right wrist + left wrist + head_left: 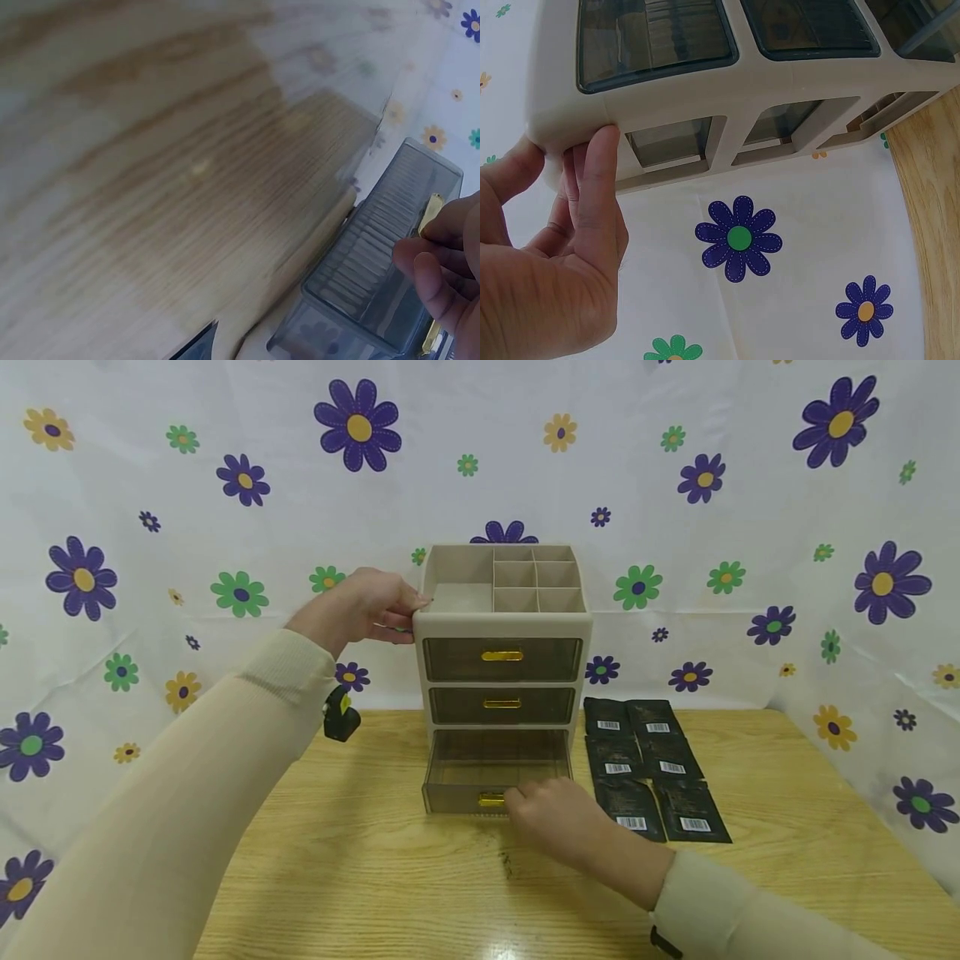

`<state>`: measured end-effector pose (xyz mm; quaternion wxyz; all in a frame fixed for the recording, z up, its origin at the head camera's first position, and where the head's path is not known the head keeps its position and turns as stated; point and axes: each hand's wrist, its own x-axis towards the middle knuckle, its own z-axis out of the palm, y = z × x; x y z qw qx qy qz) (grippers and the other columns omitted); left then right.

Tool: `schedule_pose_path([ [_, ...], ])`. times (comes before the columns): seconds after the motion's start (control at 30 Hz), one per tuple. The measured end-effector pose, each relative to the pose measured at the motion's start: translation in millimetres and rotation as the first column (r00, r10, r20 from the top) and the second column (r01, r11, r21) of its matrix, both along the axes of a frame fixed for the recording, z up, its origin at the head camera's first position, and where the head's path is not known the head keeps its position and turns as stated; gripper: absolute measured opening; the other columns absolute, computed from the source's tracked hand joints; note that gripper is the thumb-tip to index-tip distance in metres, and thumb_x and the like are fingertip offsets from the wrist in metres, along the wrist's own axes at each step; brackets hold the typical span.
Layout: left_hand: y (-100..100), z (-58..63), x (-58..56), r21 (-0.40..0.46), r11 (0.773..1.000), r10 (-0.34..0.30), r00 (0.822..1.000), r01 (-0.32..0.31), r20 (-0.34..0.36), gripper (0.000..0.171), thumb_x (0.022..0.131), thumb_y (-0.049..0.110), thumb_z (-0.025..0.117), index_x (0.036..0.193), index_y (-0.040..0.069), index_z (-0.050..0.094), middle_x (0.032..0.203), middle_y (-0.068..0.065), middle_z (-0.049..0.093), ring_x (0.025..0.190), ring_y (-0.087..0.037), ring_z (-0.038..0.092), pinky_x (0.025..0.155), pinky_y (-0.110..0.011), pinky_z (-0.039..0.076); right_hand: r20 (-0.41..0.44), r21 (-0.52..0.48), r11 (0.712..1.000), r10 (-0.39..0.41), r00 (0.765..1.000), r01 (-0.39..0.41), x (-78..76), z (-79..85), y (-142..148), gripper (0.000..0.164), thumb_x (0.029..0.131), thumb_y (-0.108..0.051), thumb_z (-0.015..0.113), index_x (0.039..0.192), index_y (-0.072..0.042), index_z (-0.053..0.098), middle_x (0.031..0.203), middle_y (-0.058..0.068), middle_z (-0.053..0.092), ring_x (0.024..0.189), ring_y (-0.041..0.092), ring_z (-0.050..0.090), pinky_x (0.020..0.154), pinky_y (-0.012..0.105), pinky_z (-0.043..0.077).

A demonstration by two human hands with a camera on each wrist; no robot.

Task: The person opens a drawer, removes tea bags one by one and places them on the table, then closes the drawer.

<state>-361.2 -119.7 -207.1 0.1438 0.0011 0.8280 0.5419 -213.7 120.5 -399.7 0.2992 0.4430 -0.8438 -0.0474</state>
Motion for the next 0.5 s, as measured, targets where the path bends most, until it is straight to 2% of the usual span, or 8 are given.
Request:
schedule_pose_path([
  [0.2,0,0.3,-0.6,0.006,1.000,-0.006,1.000,0.006,-0.002,0.034,0.090,0.021,0.057,0.118,0.003,0.052,0.112,-0.013,0.055,0.091,-0.025,0.062,0.076,-0.036,0.055,0.006,-0.004,1.000,-0.030,1.000,0.030,-6.2,-1.8,3,0.021,0.079,-0.003,0.059,0.064,-0.012,0.047,0.057,-0.004,0.049,0.045,0.004,0.035,0.033,0.021,0.034],
  [0.5,0,0.2,1.8,0.005,1.000,-0.002,1.000,0.002,-0.002,0.036,0.089,0.022,0.058,0.119,0.004,0.051,0.114,-0.013,0.054,0.094,-0.025,0.061,0.076,-0.035,0.055,0.002,-0.022,0.998,-0.064,0.998,0.064,-16.1,-1.5,2,0.015,0.079,-0.002,0.058,0.068,-0.010,0.051,0.062,-0.001,0.055,0.048,0.007,0.045,0.037,0.024,0.042],
])
